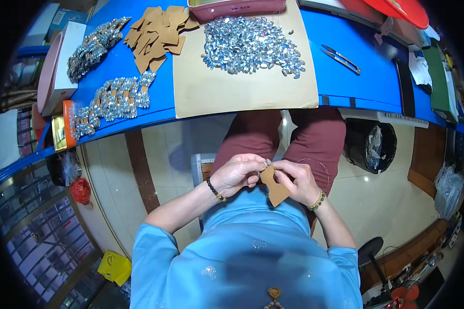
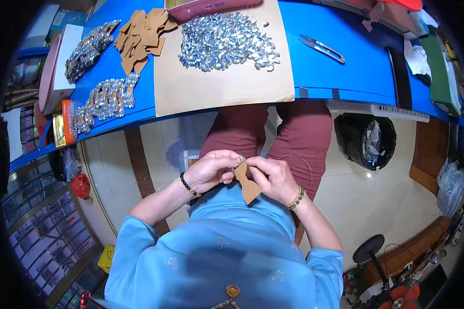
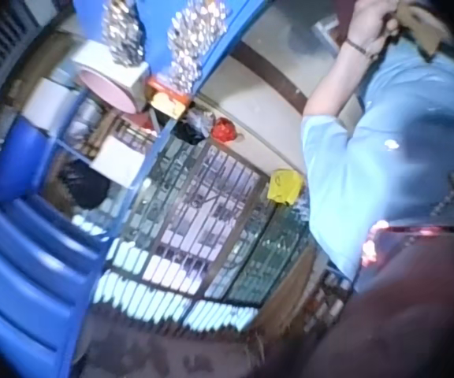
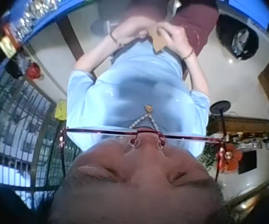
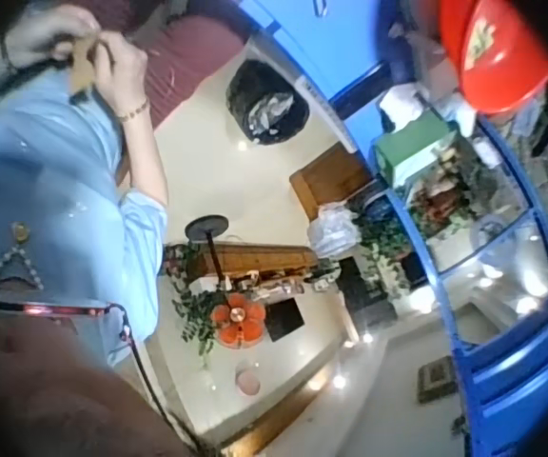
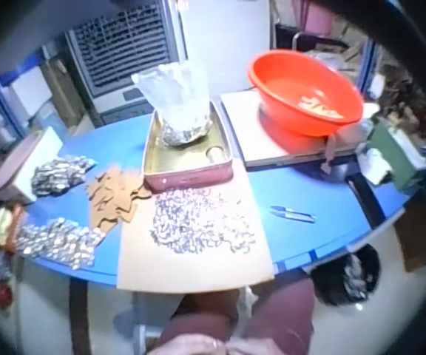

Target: Applying small metal studs and assembling bowtie-shaped leather components.

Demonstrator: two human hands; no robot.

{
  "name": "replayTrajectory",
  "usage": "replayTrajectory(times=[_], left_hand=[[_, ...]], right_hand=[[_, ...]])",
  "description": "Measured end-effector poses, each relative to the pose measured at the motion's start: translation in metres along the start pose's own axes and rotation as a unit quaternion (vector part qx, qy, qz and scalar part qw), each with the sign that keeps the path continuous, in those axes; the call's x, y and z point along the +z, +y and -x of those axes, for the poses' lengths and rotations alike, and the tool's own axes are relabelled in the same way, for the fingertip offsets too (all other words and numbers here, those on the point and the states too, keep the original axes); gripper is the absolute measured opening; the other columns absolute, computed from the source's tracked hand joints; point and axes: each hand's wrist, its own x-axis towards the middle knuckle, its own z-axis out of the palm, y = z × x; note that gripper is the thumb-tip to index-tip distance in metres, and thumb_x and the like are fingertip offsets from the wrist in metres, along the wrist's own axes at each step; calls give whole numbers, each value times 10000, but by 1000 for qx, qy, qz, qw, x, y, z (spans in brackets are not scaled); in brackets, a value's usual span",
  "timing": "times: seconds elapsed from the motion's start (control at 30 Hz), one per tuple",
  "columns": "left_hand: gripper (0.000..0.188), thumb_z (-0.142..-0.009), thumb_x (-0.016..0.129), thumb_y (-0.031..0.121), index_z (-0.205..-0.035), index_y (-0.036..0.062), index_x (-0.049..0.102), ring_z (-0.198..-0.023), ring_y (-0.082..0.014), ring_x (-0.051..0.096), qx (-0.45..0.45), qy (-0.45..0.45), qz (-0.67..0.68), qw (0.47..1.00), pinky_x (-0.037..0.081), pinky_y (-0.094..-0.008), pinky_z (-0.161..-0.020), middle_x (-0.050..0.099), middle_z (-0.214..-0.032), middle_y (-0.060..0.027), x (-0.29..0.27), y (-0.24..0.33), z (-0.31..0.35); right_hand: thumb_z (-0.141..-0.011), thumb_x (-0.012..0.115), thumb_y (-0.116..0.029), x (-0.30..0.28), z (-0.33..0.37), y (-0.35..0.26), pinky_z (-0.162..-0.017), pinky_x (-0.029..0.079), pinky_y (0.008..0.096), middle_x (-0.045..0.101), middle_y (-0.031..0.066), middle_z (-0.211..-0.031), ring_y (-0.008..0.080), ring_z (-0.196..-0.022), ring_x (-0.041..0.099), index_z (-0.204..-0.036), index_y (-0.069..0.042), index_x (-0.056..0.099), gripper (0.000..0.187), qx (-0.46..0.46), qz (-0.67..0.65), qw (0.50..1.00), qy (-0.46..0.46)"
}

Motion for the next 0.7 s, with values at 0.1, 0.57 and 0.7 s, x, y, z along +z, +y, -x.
replayTrajectory(times=[0.1, 0.57, 0.7], left_hand=[[116, -857, 549, 114, -921, 24, 585, -536, -51, 467, -3, 1, -4, 1000, 397, -197, -465, 580, -787, -19, -2, 0, 0], [92, -860, 564, 110, -893, 28, 589, -567, -54, 458, 27, 40, -115, 992, 387, -205, -508, 576, -764, -5, 2, -4, -1], [100, -852, 581, 117, -860, 18, 592, -581, -47, 470, 129, 84, -246, 957, 385, -202, -511, 567, -733, 7, 1, -10, -4]], right_hand=[[-796, 542, -32, -4, -1, 1, -575, 495, 304, 632, 120, -742, 233, -647, 633, -916, -10, 605, 138, -38, 26, 999, 1], [-814, 529, -33, 4, -2, -3, -563, 477, 268, 602, 88, -694, 178, -608, 615, -969, 6, 557, 162, 93, -57, 994, -12], [-798, 546, -36, 2, -4, -17, -581, 468, 288, 593, 99, -725, 202, -631, 598, -975, 6, 539, 182, 144, -143, 979, -8]])
